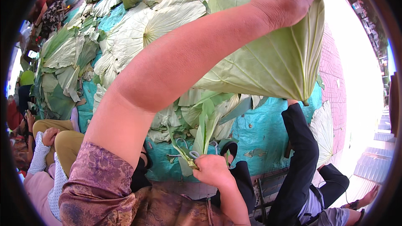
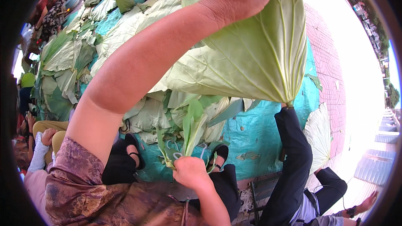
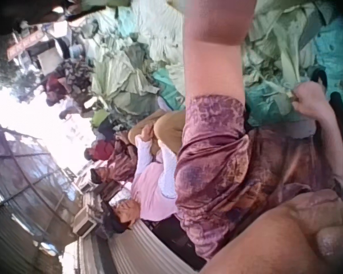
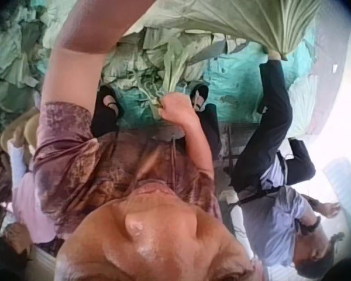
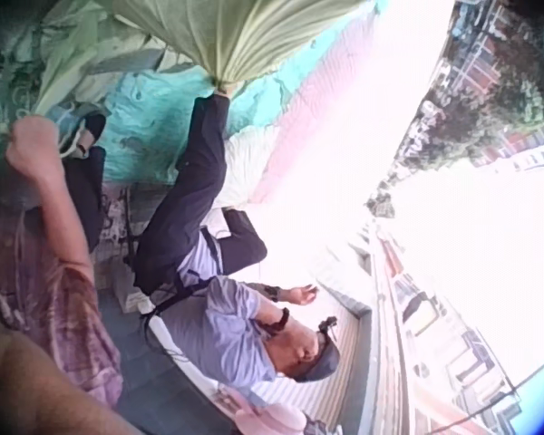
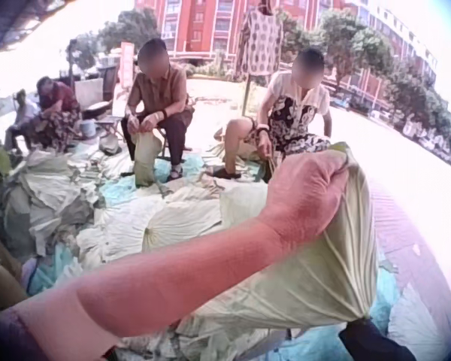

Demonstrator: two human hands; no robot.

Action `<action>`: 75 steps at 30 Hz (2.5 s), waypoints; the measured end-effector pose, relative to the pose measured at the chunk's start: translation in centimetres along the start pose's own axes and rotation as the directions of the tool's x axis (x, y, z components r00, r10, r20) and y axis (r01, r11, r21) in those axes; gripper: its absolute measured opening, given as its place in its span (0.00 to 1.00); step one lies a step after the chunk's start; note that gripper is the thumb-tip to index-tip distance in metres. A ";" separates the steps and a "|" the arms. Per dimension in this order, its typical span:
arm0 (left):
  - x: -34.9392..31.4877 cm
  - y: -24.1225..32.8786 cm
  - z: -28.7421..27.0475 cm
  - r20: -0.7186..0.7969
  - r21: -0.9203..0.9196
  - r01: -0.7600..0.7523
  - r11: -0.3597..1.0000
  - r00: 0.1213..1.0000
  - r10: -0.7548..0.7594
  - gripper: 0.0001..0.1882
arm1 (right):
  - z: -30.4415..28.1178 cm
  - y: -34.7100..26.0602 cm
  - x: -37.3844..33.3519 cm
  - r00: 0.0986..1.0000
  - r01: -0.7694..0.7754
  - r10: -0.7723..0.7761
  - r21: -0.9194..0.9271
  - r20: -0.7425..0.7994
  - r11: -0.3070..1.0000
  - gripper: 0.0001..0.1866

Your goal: The person picks up large green leaves from a pile on a tarp and folds them by hand, occasionally using a metal hook to manage thin ties.

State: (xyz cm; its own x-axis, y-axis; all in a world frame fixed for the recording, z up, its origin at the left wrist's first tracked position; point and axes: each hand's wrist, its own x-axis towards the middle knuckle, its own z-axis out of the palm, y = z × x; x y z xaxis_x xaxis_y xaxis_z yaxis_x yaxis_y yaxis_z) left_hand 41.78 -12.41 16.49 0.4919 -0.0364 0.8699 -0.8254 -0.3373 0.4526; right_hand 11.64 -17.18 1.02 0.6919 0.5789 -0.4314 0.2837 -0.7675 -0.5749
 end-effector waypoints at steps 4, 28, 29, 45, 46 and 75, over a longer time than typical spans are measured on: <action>3.4 -10.0 -4.4 -0.377 0.203 0.153 0.967 0.924 -0.068 0.05 | -1.8 -0.3 1.5 0.999 -0.020 0.019 0.010 0.038 1.000 0.12; -31.5 -28.5 -18.0 -0.430 -0.094 0.994 -0.063 -0.098 -0.898 0.23 | -2.7 0.7 5.6 0.993 -0.093 0.091 -0.018 -0.075 0.996 0.14; -33.1 -29.1 -20.1 -0.360 -0.207 0.978 -0.028 -0.102 -0.927 0.23 | -2.6 0.7 5.7 0.993 -0.084 0.083 -0.015 -0.082 0.996 0.14; -23.8 -25.1 -15.1 0.043 0.962 0.236 0.138 0.369 -0.929 0.12 | -2.5 1.1 5.3 0.988 -0.116 0.116 0.004 -0.105 0.993 0.13; -24.2 -25.3 -15.0 0.032 0.966 0.227 0.126 0.379 -0.925 0.12 | -2.6 1.2 5.2 0.988 -0.125 0.124 0.001 -0.095 0.992 0.13; -12.4 -21.1 -5.6 0.184 0.860 0.003 0.511 0.931 -0.316 0.41 | -2.9 2.6 2.0 0.966 -0.123 0.130 0.044 -0.223 0.991 0.09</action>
State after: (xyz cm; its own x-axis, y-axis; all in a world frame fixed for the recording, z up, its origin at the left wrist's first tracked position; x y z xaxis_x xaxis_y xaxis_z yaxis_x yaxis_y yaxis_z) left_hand 51.53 0.46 -2.78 0.7695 -0.1006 0.6306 -0.1821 -0.9811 0.0658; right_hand 15.67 -18.80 0.65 0.8534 0.3981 -0.3366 0.1667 -0.8202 -0.5473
